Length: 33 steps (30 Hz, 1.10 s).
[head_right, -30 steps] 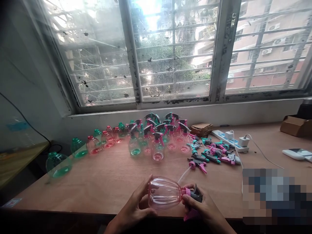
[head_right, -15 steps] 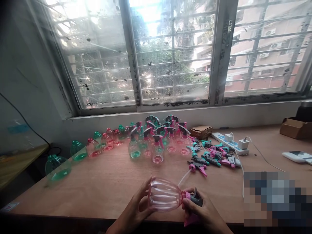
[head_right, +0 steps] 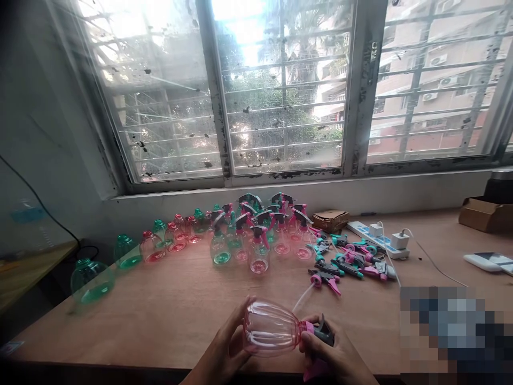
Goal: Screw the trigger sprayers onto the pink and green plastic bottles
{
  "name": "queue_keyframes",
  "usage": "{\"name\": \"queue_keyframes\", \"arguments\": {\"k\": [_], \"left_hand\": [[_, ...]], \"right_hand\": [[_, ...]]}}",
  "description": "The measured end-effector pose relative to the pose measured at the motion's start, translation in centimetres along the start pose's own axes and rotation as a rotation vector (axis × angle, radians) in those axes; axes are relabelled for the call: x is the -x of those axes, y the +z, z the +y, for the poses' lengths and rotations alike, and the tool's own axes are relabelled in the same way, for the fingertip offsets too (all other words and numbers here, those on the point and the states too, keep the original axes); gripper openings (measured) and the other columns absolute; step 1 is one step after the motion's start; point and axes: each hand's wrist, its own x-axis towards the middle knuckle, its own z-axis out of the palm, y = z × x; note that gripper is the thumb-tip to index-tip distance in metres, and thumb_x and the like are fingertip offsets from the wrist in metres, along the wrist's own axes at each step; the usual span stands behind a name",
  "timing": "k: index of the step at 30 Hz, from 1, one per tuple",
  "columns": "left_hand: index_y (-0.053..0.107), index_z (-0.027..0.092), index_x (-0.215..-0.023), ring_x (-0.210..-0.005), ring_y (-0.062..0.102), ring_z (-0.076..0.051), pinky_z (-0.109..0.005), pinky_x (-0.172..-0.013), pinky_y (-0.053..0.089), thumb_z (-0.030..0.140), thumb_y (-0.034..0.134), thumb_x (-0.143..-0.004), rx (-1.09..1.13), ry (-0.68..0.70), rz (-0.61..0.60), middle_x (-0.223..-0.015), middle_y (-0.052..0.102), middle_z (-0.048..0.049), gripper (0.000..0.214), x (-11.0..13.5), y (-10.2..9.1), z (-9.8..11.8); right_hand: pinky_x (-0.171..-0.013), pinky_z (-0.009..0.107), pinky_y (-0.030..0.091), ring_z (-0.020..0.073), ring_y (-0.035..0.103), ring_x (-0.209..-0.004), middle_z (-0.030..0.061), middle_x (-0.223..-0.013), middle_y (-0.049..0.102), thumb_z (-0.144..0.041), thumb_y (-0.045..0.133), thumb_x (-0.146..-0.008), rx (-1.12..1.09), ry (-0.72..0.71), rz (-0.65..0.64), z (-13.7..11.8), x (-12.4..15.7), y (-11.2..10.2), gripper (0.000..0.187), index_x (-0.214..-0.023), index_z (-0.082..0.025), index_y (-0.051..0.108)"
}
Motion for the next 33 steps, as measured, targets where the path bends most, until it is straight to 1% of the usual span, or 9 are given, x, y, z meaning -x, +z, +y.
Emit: {"name": "queue_keyframes", "arguments": {"k": [5,9,12,17,21,23,28,30,33], "left_hand": [[0.019,0.036,-0.155,-0.133,0.051,-0.034,-0.044,-0.111,0.044,0.028,0.088,-0.071,0.149,-0.024,-0.024,-0.16,0.035,-0.0111,0.109,-0.1,0.1,0.0],[0.029,0.034,-0.153,-0.136,0.047,-0.033,-0.043,-0.115,0.04,0.034,0.081,-0.079,0.002,0.008,0.025,-0.158,0.038,-0.0099,0.091,-0.1,-0.1,0.4],[0.027,0.034,-0.154,-0.141,0.042,-0.033,-0.046,-0.119,0.033,0.035,0.075,-0.085,-0.055,0.032,0.031,-0.158,0.039,-0.0097,0.084,0.0,-0.1,0.0],[0.013,0.031,-0.157,-0.138,0.047,-0.036,-0.047,-0.114,0.04,0.041,0.087,-0.07,0.021,0.04,-0.008,-0.157,0.04,-0.0144,0.114,0.0,0.0,-1.0],[0.026,0.035,-0.154,-0.141,0.043,-0.034,-0.047,-0.117,0.036,0.036,0.075,-0.084,-0.101,0.084,0.02,-0.158,0.038,-0.0107,0.086,-0.1,-0.2,-1.2],[0.025,0.036,-0.154,-0.14,0.044,-0.033,-0.047,-0.117,0.036,0.033,0.067,-0.09,-0.133,0.124,0.017,-0.157,0.04,-0.0101,0.077,-0.1,-0.1,-1.5],[0.008,0.03,-0.158,-0.135,0.05,-0.037,-0.05,-0.111,0.043,0.05,0.082,-0.073,-0.107,0.181,-0.015,-0.153,0.044,-0.0169,0.114,-0.4,0.0,-3.0],[0.013,0.03,-0.157,-0.141,0.043,-0.038,-0.053,-0.114,0.039,0.055,0.076,-0.076,-0.16,0.21,0.003,-0.155,0.041,-0.0168,0.105,-0.5,-0.1,-3.5],[0.021,0.032,-0.155,-0.145,0.037,-0.035,-0.052,-0.116,0.037,0.052,0.054,-0.094,-0.244,0.294,0.037,-0.158,0.037,-0.0146,0.073,-0.6,-0.1,-4.0]], "right_hand": [[-0.044,0.029,0.056,0.0174,0.063,-0.048,0.0004,-0.063,0.071,-0.051,0.084,-0.071,0.002,0.01,0.008,0.2,-0.1,-0.1,0.042,-0.086,-0.019,0.062],[-0.045,0.026,0.054,0.0163,0.063,-0.048,-0.0007,-0.06,0.07,-0.051,0.086,-0.07,0.002,0.016,0.016,0.9,-0.4,-0.5,0.045,-0.088,-0.018,0.06],[-0.044,0.026,0.055,0.0158,0.063,-0.047,-0.0009,-0.06,0.069,-0.051,0.085,-0.071,-0.007,0.011,0.006,1.0,-0.5,-0.6,0.045,-0.089,-0.018,0.059],[-0.047,0.027,0.056,0.0165,0.063,-0.05,0.0006,-0.062,0.07,-0.052,0.083,-0.073,0.029,0.017,-0.027,0.6,-0.3,-0.6,0.044,-0.089,-0.017,0.061],[-0.047,0.025,0.052,0.0148,0.062,-0.05,0.0018,-0.062,0.07,-0.054,0.081,-0.075,0.053,-0.009,-0.065,0.6,-0.4,-0.7,0.043,-0.083,-0.016,0.063],[-0.046,0.024,0.05,0.0147,0.061,-0.048,0.0015,-0.059,0.07,-0.057,0.078,-0.076,0.057,-0.003,-0.08,0.6,-0.4,-0.6,0.044,-0.081,-0.016,0.063],[-0.046,0.024,0.045,0.0142,0.061,-0.046,0.0011,-0.055,0.069,-0.061,0.075,-0.077,0.11,0.017,-0.051,0.3,-0.3,-0.5,0.047,-0.081,-0.016,0.063],[-0.046,0.024,0.044,0.014,0.06,-0.046,0.0011,-0.054,0.069,-0.064,0.073,-0.077,0.138,0.038,-0.043,0.2,-0.3,-0.5,0.049,-0.081,-0.015,0.064],[-0.044,0.022,0.042,0.013,0.06,-0.045,0.0032,-0.058,0.071,-0.069,0.071,-0.075,0.158,0.08,-0.034,0.4,-0.4,-0.6,0.055,-0.076,-0.015,0.064]]}}
